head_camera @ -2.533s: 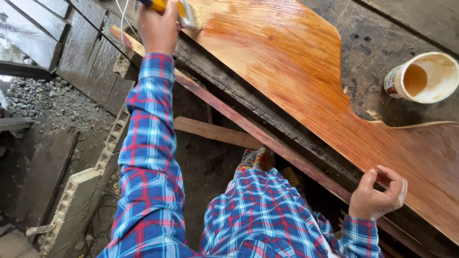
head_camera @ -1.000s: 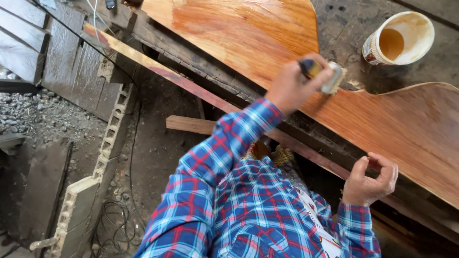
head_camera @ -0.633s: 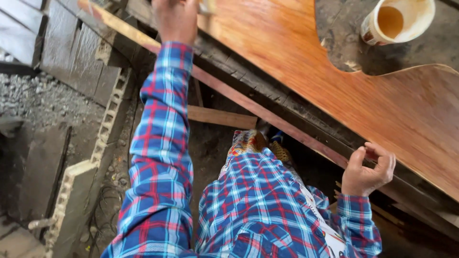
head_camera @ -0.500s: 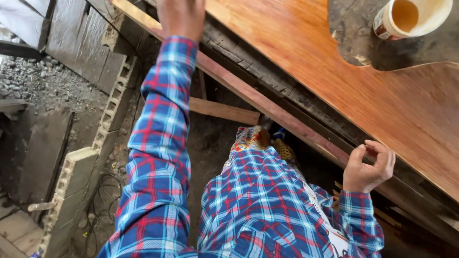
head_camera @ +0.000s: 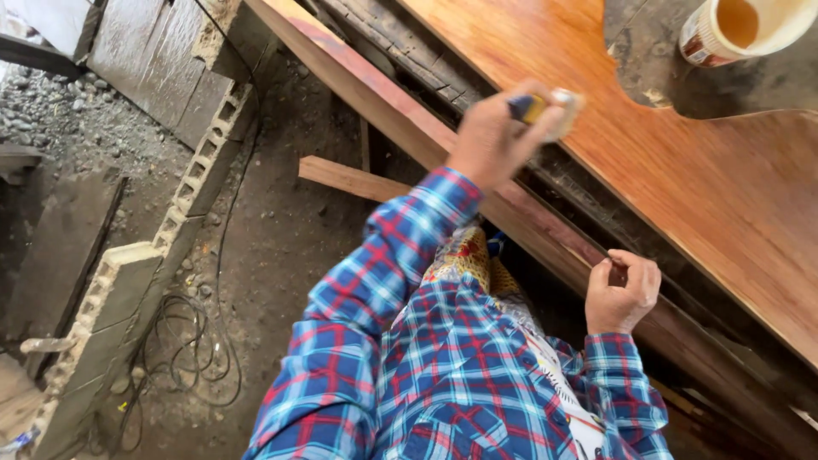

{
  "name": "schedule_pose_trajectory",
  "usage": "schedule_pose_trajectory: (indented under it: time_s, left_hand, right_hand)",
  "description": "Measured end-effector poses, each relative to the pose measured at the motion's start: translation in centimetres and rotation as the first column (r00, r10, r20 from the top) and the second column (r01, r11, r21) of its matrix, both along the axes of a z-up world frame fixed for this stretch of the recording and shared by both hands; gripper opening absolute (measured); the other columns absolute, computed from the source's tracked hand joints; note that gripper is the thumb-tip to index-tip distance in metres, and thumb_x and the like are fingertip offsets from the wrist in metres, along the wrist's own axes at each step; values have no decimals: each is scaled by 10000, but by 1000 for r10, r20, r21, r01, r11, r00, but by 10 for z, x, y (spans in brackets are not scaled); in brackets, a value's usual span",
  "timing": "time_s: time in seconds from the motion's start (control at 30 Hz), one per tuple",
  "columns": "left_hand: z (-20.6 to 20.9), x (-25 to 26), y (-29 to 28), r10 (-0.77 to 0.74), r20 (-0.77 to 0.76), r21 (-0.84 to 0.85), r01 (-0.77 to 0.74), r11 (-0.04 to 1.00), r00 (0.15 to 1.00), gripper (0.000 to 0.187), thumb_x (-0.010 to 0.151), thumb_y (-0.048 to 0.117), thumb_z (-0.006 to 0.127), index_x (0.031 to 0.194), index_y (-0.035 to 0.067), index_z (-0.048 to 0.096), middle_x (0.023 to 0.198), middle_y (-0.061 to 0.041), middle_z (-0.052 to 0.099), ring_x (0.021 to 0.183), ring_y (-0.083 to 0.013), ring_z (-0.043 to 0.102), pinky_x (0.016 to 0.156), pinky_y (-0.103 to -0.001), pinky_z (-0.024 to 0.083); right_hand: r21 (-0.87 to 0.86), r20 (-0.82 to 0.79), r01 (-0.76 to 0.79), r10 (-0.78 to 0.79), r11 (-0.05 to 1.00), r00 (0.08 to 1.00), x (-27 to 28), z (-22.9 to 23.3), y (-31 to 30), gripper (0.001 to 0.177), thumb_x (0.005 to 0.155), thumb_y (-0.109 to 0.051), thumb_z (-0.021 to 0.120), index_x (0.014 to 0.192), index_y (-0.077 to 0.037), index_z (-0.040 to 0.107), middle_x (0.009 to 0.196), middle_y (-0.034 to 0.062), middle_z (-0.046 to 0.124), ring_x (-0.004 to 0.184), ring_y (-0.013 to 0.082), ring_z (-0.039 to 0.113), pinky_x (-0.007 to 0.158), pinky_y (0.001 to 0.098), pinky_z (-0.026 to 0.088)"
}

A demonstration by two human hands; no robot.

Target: The person applies a brown stain to a large, irregularly shaped wooden board using a paintbrush. They dip the brush into a small cup of stain and spread it evenly across the surface, then flip the board to stain the other side.

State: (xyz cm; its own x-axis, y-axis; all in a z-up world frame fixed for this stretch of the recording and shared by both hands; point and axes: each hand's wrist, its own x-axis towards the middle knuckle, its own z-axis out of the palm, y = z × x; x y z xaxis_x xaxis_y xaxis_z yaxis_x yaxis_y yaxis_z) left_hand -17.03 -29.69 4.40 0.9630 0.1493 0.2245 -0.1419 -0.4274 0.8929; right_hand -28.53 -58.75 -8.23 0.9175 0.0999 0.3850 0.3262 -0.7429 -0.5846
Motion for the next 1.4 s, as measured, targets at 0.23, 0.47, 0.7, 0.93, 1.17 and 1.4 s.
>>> schedule_pose_trajectory:
  time_s: [0.23, 0.47, 0.7, 0.93, 1.17, 1.4]
  left_hand:
    - [-11, 29, 142, 355, 77, 57, -359, 932, 932, 136, 953, 282, 660, 856, 203, 607, 752, 48, 623, 679, -88, 601, 633, -229, 486]
    - [25, 47, 65, 166, 30, 236, -168, 957, 986, 190, 1021, 271, 527, 966, 121, 630, 737, -18, 736, 598, -112, 724, 499, -240, 613]
    - [-37, 76, -40, 95, -27, 40, -93, 995, 995, 127, 892, 331, 705, 994, 288, 642, 807, -67, 733, 834, -292, 750, 735, -404, 619]
    - [-49, 95, 118, 323, 48, -84, -318, 944, 945, 132, 867, 232, 813, 911, 150, 720, 819, -61, 738, 834, -232, 743, 841, -367, 578]
    - [5, 106, 168, 360, 42, 341, -352, 872, 932, 153, 955, 297, 658, 878, 164, 652, 764, -10, 712, 658, -162, 685, 601, -323, 554]
    - [-1, 114, 29, -121, -105, -144, 106, 984, 987, 123, 893, 332, 675, 844, 220, 665, 786, 22, 737, 652, -109, 651, 591, -270, 513]
  right_hand:
    - [96, -16, 46, -45, 994, 999, 18, 38, 10, 201, 904, 165, 669, 1048, 26, 682, 1002, 182, 659, 953, 322, 582, 584, 347, 523]
    - [52, 194, -17, 7, 998, 981, 96, 66, 42, 176, 876, 72, 694, 1028, -8, 657, 987, 144, 656, 953, 350, 574, 932, 492, 436]
    - [55, 300, 25, -40, 998, 953, 157, 30, 47, 261, 828, -33, 702, 1085, -78, 694, 1041, 75, 635, 1038, 329, 588, 996, 495, 392]
    - [-34, 283, 155, -139, 987, 949, 156, 32, 65, 240, 854, -103, 698, 1093, -114, 690, 1053, 73, 579, 1060, 326, 590, 1017, 463, 351]
    - [-119, 362, 263, -205, 957, 909, 150, 57, 85, 199, 888, -72, 674, 1078, -15, 655, 1052, 174, 649, 979, 402, 582, 901, 508, 368]
    - [-81, 389, 331, -276, 940, 879, 127, 61, 117, 188, 871, -85, 661, 1042, -11, 679, 1035, 167, 638, 981, 384, 568, 934, 508, 378]
